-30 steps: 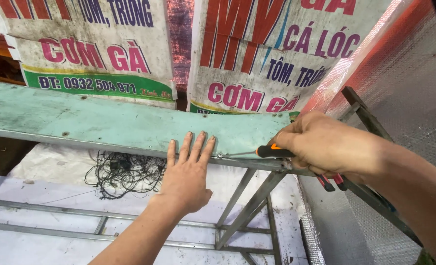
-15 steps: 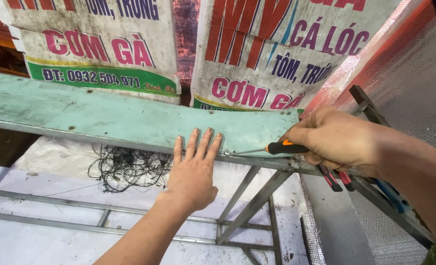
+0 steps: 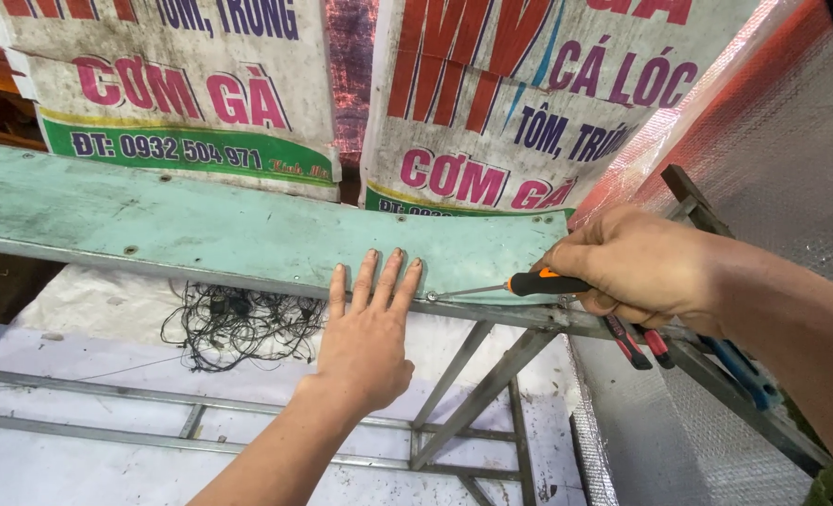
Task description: Attaching a plastic panel to a metal frame using a screwdriver to make holes, pliers to trim, and a saw to cut the material.
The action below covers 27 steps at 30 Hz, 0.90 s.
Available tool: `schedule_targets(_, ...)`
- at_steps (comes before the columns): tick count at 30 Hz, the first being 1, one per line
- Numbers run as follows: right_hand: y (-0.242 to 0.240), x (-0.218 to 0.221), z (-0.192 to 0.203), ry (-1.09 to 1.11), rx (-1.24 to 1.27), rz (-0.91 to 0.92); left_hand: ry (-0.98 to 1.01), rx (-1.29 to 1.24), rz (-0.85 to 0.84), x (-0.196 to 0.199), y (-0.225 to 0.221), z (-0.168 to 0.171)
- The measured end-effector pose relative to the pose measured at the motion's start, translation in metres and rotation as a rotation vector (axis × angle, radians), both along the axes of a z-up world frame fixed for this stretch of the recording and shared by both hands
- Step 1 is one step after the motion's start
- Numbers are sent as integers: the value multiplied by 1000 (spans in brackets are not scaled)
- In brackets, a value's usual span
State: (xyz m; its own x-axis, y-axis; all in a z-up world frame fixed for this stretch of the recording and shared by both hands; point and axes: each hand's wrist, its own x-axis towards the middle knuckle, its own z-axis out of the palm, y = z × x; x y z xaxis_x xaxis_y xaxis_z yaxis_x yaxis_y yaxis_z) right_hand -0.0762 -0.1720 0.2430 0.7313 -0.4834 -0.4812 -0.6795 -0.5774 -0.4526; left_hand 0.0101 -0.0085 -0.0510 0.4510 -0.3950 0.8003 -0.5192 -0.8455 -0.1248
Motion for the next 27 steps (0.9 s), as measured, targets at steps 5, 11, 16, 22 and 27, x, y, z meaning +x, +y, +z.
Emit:
schedule_targets(5,-3,3,-3,-9,16,27,0,-31,-15,0,-2,-1)
schedule_targets(11,3,5,0,-17,-49,56,35,-44,-26,0,-4,-2)
schedule_targets(16,3,8,3,35,-194,181,66,-31,-16,-3,-3,-1)
schedule_targets(22,16,14,17,147,-375,195,121,-90,-47,-8,-8,1)
schedule_targets(27,7,30,12,215,-357,234,138,-126,-64,-11,-10,3)
